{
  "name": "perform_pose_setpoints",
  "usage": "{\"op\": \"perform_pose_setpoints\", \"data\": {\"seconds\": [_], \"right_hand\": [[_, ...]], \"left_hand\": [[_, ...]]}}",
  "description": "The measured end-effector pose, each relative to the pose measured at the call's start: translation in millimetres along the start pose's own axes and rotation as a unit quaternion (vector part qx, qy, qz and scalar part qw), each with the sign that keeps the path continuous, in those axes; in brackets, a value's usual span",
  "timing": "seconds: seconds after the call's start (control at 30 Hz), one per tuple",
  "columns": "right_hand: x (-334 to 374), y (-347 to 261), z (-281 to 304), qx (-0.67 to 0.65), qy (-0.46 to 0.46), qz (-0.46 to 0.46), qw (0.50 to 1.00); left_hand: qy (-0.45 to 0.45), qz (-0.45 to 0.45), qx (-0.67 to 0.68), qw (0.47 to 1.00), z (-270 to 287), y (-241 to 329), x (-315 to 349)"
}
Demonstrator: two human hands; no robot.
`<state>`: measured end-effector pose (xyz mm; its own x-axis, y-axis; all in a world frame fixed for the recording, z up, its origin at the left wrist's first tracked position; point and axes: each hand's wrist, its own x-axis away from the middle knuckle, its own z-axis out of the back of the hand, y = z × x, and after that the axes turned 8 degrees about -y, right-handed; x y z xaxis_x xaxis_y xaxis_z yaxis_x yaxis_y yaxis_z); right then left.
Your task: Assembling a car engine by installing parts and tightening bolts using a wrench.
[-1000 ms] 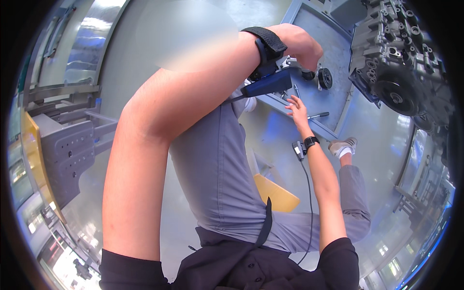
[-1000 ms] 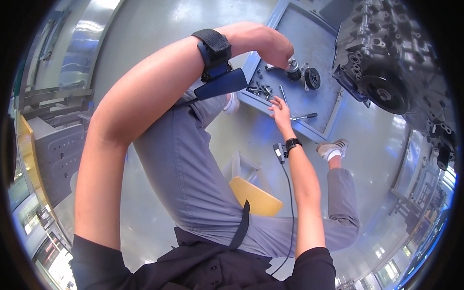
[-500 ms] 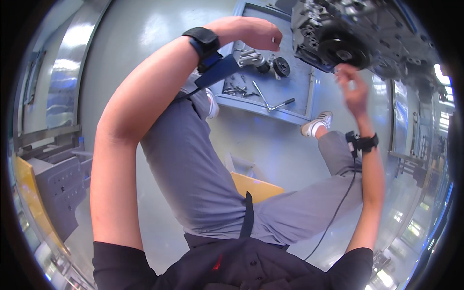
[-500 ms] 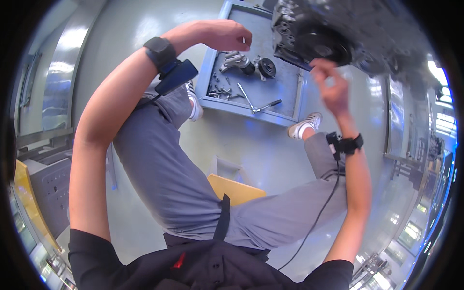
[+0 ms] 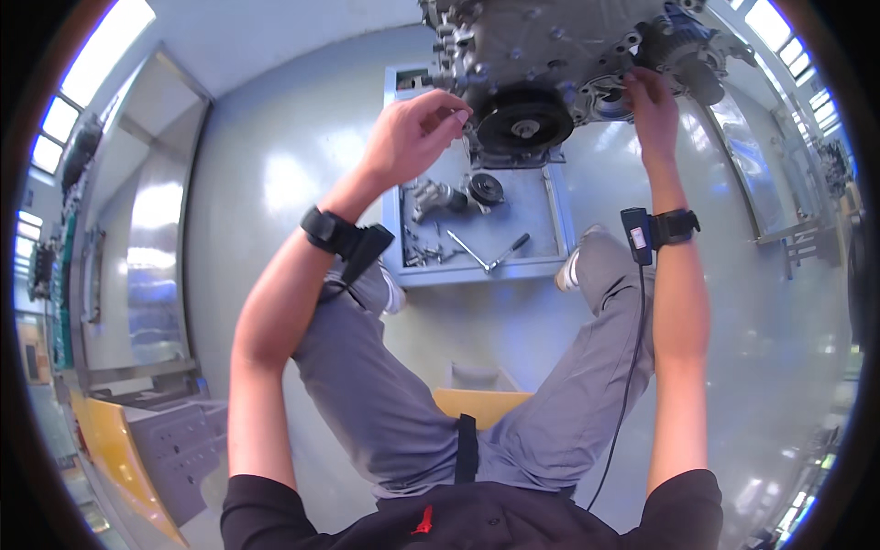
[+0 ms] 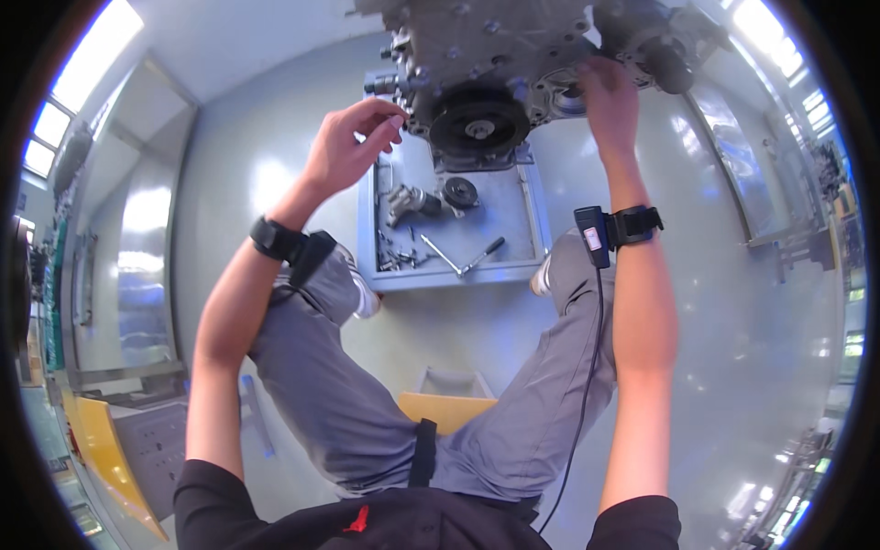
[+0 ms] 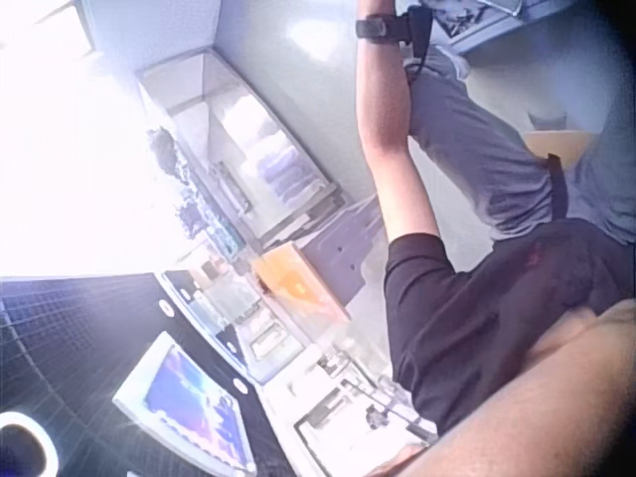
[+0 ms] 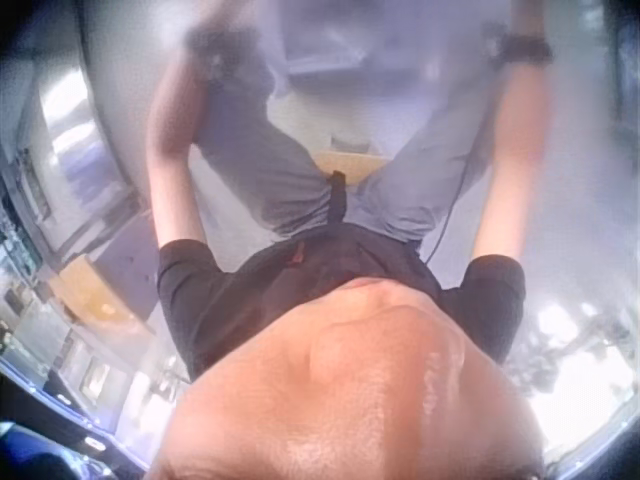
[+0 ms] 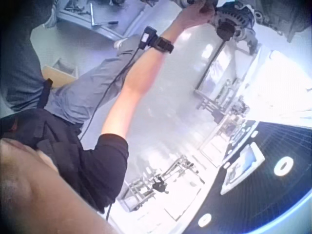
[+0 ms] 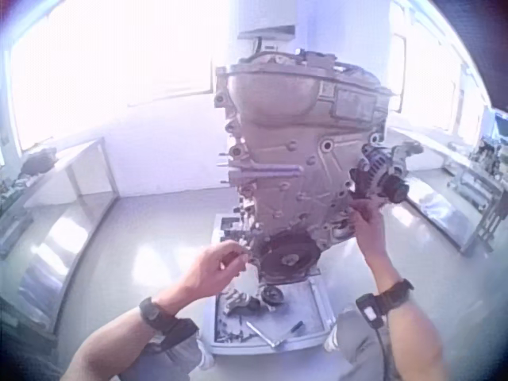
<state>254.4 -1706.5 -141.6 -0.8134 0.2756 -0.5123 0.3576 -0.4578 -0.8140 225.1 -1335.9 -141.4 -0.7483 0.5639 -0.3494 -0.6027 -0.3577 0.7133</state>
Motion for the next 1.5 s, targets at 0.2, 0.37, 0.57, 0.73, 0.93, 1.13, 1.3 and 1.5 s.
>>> {"op": "perform_pose_setpoints", "data": {"seconds": [0.2,0.37,0.57,0.73,0.93,1.13,1.3,1.5], "right_hand": [[5.8,-31.0,-24.3,-0.036,0.018,-0.025,0.999],[11.8,-51.7,-42.6,-0.040,0.067,-0.011,0.997],[9.3,-67.7,-46.0,0.024,0.069,-0.036,0.997],[5.9,-68.2,-48.1,-0.022,0.083,-0.040,0.995],[8.1,-55.8,-41.2,-0.135,0.061,-0.163,0.976],[7.6,-41.7,-41.3,-0.211,0.049,-0.252,0.943],[6.5,-41.2,-35.9,-0.233,0.088,-0.157,0.956],[-7.3,-79.3,-20.4,-0.214,0.145,-0.057,0.964]], "left_hand": [[0.148,0.046,0.132,0.979,-5.1,18.9,-20.1],[0.268,-0.057,0.150,0.950,2.0,24.9,-40.7],[0.289,0.035,0.197,0.936,1.4,47.9,-54.8],[0.300,0.068,0.278,0.910,-1.0,53.0,-64.4],[0.292,0.081,0.347,0.888,1.3,45.2,-68.6],[0.252,0.100,0.405,0.873,-4.3,43.3,-70.7],[0.235,0.105,0.408,0.876,-2.8,42.9,-72.0],[0.213,0.122,0.496,0.833,-2.3,46.2,-67.8]]}}
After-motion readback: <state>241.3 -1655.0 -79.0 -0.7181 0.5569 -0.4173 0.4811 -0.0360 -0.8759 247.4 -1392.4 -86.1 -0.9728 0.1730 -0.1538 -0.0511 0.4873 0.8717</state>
